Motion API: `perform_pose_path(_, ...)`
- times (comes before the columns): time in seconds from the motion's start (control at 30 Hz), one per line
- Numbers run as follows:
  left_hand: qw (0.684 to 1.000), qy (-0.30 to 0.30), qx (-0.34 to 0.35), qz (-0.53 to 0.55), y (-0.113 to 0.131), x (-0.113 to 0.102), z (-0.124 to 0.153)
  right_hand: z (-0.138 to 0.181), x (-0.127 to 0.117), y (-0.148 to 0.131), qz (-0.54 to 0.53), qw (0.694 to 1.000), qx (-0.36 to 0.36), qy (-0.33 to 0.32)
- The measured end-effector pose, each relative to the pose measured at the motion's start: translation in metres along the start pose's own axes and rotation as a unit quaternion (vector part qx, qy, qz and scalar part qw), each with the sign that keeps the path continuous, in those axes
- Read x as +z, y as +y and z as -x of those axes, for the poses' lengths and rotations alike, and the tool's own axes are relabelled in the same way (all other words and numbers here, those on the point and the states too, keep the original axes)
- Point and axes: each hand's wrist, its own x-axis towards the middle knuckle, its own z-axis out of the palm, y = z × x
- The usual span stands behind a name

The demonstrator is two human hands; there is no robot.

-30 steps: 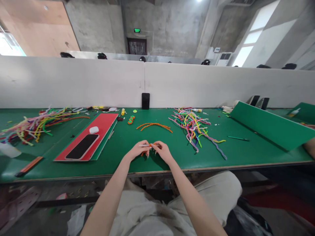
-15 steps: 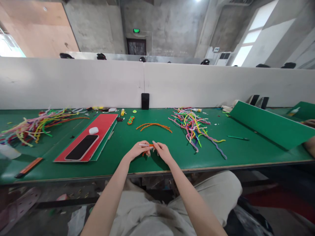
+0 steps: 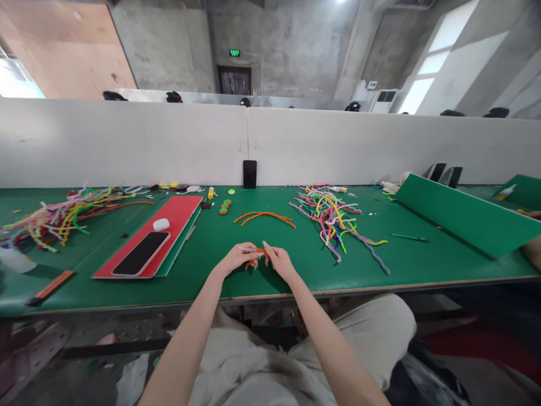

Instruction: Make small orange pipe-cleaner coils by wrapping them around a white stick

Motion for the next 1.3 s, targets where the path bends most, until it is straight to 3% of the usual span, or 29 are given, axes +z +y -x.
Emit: perform_pose_path(1.3,1.0,-0.014,0.008,-0.006,0.003,-0.0007,0.0035,0.0006,0.0006,-0.0026,-0.016,1.0,0.018,0.0)
